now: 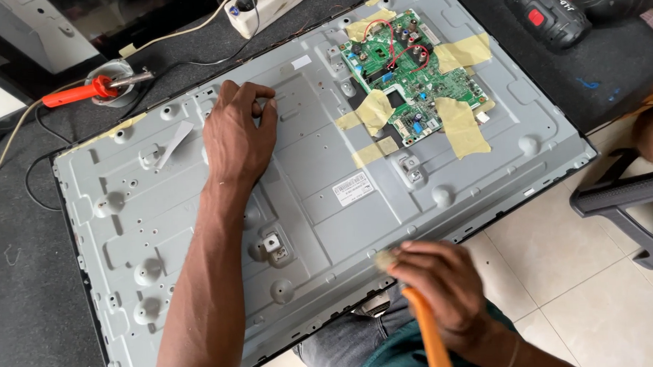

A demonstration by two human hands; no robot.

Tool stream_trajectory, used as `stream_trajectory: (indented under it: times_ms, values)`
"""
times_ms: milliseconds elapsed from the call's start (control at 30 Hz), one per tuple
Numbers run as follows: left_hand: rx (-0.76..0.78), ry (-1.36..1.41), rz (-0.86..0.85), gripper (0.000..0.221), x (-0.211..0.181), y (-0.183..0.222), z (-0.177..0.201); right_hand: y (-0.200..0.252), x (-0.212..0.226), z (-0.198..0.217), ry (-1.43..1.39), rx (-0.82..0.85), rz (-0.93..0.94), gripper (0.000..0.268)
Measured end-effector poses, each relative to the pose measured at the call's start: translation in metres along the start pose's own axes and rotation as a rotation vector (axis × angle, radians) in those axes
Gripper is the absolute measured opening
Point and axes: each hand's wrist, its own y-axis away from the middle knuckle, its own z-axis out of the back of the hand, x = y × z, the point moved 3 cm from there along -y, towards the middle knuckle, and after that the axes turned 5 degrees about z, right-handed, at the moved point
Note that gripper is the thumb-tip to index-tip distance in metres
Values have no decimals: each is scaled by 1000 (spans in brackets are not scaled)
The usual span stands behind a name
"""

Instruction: Cleaning the rear panel and internal components of a television using a brush to remove dust.

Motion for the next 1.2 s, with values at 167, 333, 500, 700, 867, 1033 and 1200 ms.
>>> stream_trajectory:
  times_ms: [167, 333, 500, 700, 867, 1033, 1200]
  values:
    - [4, 1, -1, 14, 1, -1, -2, 15, -69, 49, 224, 54, -203, 20]
    - [-6, -3, 6, 12, 1, -2, -4, -2, -55, 47, 284, 24, -216, 16]
    - [-11, 4, 8, 14, 2, -1, -3, 6, -12, 10, 73, 29, -188, 29]
    - [-20, 6, -9, 13, 3, 0, -5, -26, 49, -20, -51, 73, -47, 31]
    - [-27, 15, -29, 12, 3, 0, -4, -55, 84, -28, -232, 188, -12, 21]
    - [-12, 15, -16, 13, 1, -2, -2, -46, 73, -25, -261, 196, 22, 21]
    - [-22, 20, -26, 13, 1, -2, -2, -17, 18, 8, -118, 147, -111, 21]
